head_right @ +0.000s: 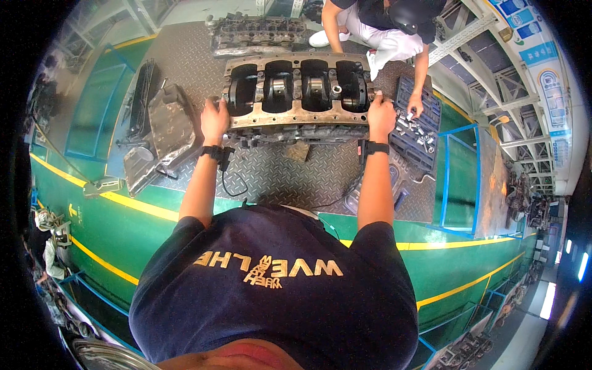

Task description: The person works on an engine block on a metal workbench by hand and with a wrench, handling crankshaft bearing caps and bolts.

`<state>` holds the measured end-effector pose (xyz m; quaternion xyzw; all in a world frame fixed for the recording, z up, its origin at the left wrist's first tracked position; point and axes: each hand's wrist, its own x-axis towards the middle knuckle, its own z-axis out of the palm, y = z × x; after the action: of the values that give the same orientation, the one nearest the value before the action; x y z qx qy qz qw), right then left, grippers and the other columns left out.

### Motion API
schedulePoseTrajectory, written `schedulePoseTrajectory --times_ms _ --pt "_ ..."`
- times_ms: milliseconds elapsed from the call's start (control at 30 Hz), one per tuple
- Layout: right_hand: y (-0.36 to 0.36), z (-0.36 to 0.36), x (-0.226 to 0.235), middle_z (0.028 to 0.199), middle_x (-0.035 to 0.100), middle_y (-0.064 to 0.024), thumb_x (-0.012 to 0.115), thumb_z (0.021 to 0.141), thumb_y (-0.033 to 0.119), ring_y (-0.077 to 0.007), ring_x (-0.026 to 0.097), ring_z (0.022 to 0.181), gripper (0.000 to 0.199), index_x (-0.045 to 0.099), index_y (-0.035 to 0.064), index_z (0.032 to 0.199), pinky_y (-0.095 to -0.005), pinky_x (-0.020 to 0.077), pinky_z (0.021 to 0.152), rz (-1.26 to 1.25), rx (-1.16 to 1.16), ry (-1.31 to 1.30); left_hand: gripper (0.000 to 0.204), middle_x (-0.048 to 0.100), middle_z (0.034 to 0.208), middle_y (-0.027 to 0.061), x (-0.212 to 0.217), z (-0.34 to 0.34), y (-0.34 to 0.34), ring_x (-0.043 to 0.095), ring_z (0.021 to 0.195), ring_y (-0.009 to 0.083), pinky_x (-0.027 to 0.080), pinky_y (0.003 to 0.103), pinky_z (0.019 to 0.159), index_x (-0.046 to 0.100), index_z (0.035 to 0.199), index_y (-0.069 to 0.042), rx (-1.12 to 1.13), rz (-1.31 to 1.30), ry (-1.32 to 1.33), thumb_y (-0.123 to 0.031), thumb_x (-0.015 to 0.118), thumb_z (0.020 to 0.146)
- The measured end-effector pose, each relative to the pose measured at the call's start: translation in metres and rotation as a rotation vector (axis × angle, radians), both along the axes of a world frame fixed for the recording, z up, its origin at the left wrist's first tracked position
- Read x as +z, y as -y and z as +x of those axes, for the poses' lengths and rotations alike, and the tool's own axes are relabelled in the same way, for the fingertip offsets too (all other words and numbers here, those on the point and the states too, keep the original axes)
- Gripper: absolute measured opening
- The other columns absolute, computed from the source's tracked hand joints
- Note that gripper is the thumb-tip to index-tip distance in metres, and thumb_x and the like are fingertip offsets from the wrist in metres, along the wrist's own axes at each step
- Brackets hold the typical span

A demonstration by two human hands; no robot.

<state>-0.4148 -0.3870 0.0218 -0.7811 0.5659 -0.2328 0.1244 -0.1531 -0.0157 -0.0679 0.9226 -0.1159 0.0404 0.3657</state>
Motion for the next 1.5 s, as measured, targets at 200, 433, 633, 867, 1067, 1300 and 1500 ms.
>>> schedulePoseTrajectory --times_ms 200,433,633,867,1067,1300,1500 --pt "-0.008 0.0 0.007 0.109 0.073 -0.027 0.047 0.103 0.054 -0.0494 0.068 0.106 0.055 0.075 0.0077 0.111 -0.057 0.0528 0.092 -0.003 0.003 0.036 0.047 0.07 0.117 0.024 -0.001 0.0 0.0 0.064 0.111 0.0463 0.05 0.055 0.095 0.059 0.124 -0.004 -0.004 -0.004 -0.003 -0.044 0.055 0.102" --pt "-0.005 0.0 0.001 0.107 0.073 -0.0277 0.051 0.102 0.052 -0.0493 0.069 0.104 0.053 0.075 0.0051 0.109 -0.0569 0.0543 0.088 -0.053 0.031 0.031 0.047 0.07 0.117 0.0242 -0.003 0.002 -0.002 0.064 0.111 0.0463 0.05 0.055 0.095 0.06 0.125 -0.004 0.006 -0.014 -0.014 -0.045 0.056 0.101" --pt "0.004 -0.001 -0.008 0.103 0.073 -0.0269 0.057 0.101 0.047 -0.0492 0.069 0.098 0.047 0.074 0.0036 0.105 -0.0572 0.0542 0.085 -0.168 0.124 0.094 0.048 0.07 0.117 0.0249 -0.001 0.0 -0.001 0.064 0.112 0.047 0.05 0.055 0.096 0.059 0.125 -0.003 0.006 -0.032 -0.009 -0.045 0.056 0.101" --pt "0.006 -0.006 -0.009 0.097 0.075 -0.0216 0.064 0.098 0.043 -0.0437 0.071 0.094 0.039 0.075 0.0051 0.103 -0.0556 0.0535 0.082 -0.258 0.157 0.099 0.048 0.07 0.116 0.0253 0.0 -0.001 0.003 0.064 0.11 0.0477 0.051 0.055 0.095 0.058 0.123 -0.002 0.008 -0.02 0.011 -0.046 0.056 0.101" --pt "-0.07 0.028 0.036 0.099 0.075 -0.0113 0.077 0.085 0.053 -0.0345 0.07 0.098 0.051 0.075 0.009 0.11 -0.0501 0.0525 0.085 -0.41 0.6 -0.042 0.048 0.069 0.119 0.0248 -0.006 0.003 -0.003 0.064 0.112 0.0465 0.051 0.055 0.095 0.059 0.123 -0.002 0.004 0.013 -0.025 -0.045 0.056 0.101" --pt "-0.057 0.054 0.021 0.102 0.074 -0.0134 0.087 0.08 0.027 -0.0318 0.073 0.094 0.04 0.073 0.0013 0.108 -0.0428 0.0567 0.082 -0.303 0.691 -0.112 0.048 0.07 0.118 0.0243 -0.003 0.001 0.002 0.063 0.112 0.047 0.052 0.056 0.093 0.06 0.121 -0.003 0.021 0.01 -0.037 -0.047 0.057 0.1" --pt "-0.139 0.027 0.111 0.125 0.07 -0.0204 0.079 0.083 -0.01 -0.0258 0.069 0.114 0.054 0.056 -0.0056 0.131 -0.0355 0.0563 0.099 0.289 1.016 0.885 0.048 0.07 0.118 0.0238 -0.002 0.001 -0.001 0.064 0.113 0.0456 0.051 0.055 0.094 0.06 0.125 -0.006 0.039 0.034 -0.02 -0.046 0.057 0.1"
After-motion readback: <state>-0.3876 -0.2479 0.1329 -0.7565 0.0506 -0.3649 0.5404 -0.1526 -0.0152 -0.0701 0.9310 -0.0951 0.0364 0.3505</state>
